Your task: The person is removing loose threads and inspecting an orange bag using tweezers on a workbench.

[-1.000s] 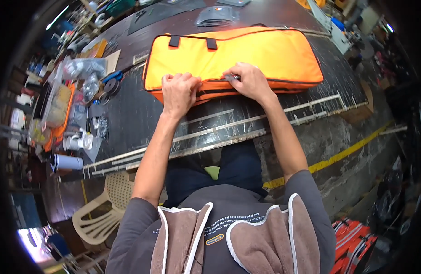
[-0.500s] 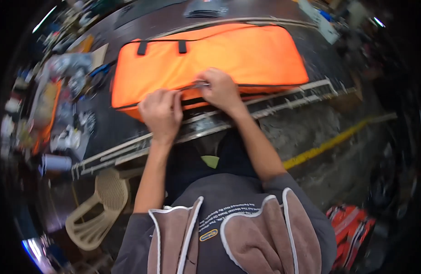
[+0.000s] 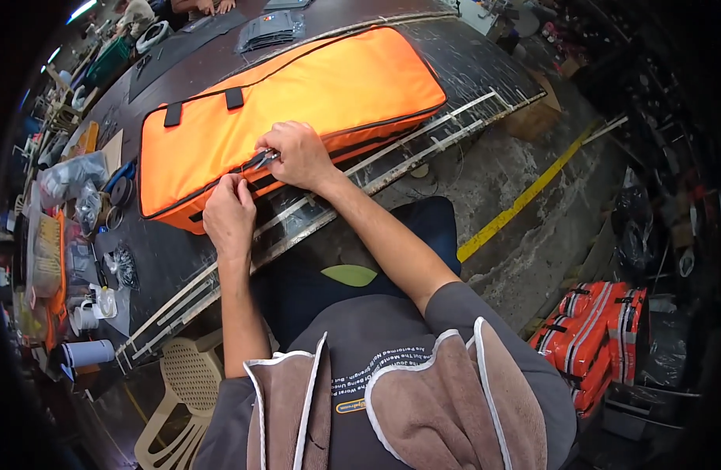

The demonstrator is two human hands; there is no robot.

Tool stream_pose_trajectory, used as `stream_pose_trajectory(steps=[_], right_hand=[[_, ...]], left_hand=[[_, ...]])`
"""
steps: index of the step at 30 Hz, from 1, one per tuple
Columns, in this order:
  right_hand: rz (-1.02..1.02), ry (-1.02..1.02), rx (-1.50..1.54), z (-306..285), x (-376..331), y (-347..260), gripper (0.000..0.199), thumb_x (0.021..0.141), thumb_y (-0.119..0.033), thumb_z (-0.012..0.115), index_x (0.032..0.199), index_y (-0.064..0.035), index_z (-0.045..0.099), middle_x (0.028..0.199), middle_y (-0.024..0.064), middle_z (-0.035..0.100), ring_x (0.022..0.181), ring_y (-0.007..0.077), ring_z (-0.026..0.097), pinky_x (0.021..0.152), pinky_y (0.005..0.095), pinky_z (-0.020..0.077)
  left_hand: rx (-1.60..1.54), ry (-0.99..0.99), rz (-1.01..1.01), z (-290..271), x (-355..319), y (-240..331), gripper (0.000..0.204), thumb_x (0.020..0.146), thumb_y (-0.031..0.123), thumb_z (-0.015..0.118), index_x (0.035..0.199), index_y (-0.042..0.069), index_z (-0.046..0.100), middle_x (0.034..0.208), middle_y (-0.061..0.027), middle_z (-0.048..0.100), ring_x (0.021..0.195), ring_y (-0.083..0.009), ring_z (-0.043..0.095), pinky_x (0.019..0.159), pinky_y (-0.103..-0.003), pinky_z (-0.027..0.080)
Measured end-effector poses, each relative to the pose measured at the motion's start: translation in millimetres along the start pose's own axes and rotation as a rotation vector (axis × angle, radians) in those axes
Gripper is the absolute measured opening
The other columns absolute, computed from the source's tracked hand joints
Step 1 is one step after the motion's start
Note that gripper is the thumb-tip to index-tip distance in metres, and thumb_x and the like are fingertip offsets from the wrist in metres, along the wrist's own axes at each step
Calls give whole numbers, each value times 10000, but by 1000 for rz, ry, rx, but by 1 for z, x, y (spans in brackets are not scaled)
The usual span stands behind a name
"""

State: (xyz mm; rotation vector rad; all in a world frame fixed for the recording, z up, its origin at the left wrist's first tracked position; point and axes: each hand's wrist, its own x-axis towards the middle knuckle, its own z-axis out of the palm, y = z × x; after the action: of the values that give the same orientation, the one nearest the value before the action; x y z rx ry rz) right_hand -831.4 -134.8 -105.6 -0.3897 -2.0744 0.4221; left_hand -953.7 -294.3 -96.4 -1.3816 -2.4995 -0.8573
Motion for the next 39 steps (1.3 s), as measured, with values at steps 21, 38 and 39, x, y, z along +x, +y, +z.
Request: stream_pose_trajectory(steps=[21,38,39], right_hand=[[15,-139,82,-38,-12,-11,424,962,-267,821,1296,-69,649,1145,132,735,1116,352,718,1020,494,513],[122,-300,55,-59,-9,-39,382,997,-205,806,1290,-35,630,1162,162,717,1090,381,706,919,493,572],[128,-306,42,-58,-10,-39,343,1000,-189,809,1258,-32,646,1127,162,731,1049,376,725,884,481,590]], left_hand=[[-506,390,23,16,-17,10,177,998,162,838,1116,37,877,989,-125,839,827,-221,803,784,-326,603],[-1281,138,-378,22,-15,13,152,1087,85,769,1158,-48,790,1004,-16,798,829,-29,671,769,-195,549],[-1277,105,-365,21,-14,11,157,1089,88,768,1162,-49,786,1027,-31,801,868,-47,697,808,-206,569]])
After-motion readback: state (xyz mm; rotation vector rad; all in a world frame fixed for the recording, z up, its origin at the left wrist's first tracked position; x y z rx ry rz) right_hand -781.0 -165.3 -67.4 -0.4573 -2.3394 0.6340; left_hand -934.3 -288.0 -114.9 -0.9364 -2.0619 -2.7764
